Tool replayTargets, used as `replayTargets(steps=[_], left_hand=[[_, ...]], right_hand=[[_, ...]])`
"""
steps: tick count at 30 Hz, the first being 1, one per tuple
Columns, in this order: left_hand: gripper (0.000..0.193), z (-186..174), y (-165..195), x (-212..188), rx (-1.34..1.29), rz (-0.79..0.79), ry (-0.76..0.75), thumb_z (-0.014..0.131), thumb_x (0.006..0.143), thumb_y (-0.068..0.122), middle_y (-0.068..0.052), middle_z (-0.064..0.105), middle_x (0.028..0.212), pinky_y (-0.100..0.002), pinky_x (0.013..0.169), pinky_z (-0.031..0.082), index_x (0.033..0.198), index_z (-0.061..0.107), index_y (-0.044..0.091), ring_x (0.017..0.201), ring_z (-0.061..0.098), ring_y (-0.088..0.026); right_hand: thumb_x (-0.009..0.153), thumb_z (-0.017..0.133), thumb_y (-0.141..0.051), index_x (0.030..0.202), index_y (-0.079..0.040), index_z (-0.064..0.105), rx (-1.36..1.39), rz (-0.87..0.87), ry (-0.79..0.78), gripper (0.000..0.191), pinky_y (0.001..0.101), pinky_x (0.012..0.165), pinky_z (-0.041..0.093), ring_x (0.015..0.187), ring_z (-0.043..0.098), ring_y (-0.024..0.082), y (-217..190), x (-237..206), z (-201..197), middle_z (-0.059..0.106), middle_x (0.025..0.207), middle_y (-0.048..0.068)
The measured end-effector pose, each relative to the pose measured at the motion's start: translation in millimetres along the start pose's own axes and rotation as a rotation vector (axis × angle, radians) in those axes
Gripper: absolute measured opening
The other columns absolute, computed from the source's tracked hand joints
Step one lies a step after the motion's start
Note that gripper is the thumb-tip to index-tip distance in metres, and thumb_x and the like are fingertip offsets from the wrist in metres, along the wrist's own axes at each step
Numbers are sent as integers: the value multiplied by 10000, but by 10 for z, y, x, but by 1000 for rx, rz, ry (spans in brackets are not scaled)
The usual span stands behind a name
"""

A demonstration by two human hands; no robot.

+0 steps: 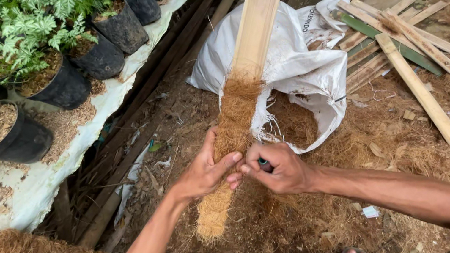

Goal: The person pulls coconut coir fiber from a white sack on the ground, wraps and twists the fiber around a wooden stick to form a broom head, and ties it in place with string from a small spool, working the fiber down the stick by hand.

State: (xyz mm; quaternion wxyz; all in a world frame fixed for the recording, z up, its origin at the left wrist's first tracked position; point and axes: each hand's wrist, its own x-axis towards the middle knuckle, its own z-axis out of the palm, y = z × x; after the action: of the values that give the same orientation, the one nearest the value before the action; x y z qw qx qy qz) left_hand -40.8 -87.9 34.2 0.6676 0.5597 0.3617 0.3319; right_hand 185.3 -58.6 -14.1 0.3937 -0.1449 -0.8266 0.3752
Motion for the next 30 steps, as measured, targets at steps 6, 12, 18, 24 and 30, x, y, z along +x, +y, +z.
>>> replayTargets(steps=[6, 12, 18, 24, 30], left_hand=[[1221, 0, 55, -12, -21, -58, 16, 740, 877, 192, -107, 624, 699, -386, 567, 617, 1547, -274, 70, 569, 651, -202], [1098, -43, 40, -30, 233, -32, -156, 791, 889, 287, -160, 701, 691, -407, 1000, 382, 1597, 9, -17, 742, 774, -194], [1228, -72, -64, 86, 271, -91, -23, 881, 801, 407, -338, 694, 890, -529, 1166, 399, 1609, 58, -16, 839, 718, -308], [1260, -51, 92, 112, 610, 229, 154, 858, 754, 520, -336, 450, 1449, -657, 1102, 412, 1574, 51, 7, 1233, 543, -460], [1111, 75, 184, 68, 553, 217, 345, 675, 735, 652, -223, 570, 1404, -661, 1057, 455, 1589, 268, 69, 1252, 592, -364]], right_hand=[[1022, 685, -239, 863, -132, 482, 831, 349, -21, 279, 232, 442, 363, 511, 466, 90, 328, -6, -72, 497, 625, -19], [1025, 704, -431, 807, -16, 650, 240, 606, -730, 472, 220, 445, 415, 484, 490, 79, 436, 111, -522, 535, 608, -56], [881, 718, -508, 982, -127, 627, 302, 549, -439, 405, 240, 417, 430, 453, 503, 70, 394, 260, -534, 467, 572, -77], [1132, 624, -368, 1339, 70, 507, 54, -192, -194, 498, 423, 757, 604, 995, 654, 264, 2, 357, -459, 681, 1179, 108], [985, 594, -387, 1283, -25, 529, -195, 831, -242, 473, 419, 588, 639, 658, 643, 239, -321, 559, -296, 660, 936, 197]])
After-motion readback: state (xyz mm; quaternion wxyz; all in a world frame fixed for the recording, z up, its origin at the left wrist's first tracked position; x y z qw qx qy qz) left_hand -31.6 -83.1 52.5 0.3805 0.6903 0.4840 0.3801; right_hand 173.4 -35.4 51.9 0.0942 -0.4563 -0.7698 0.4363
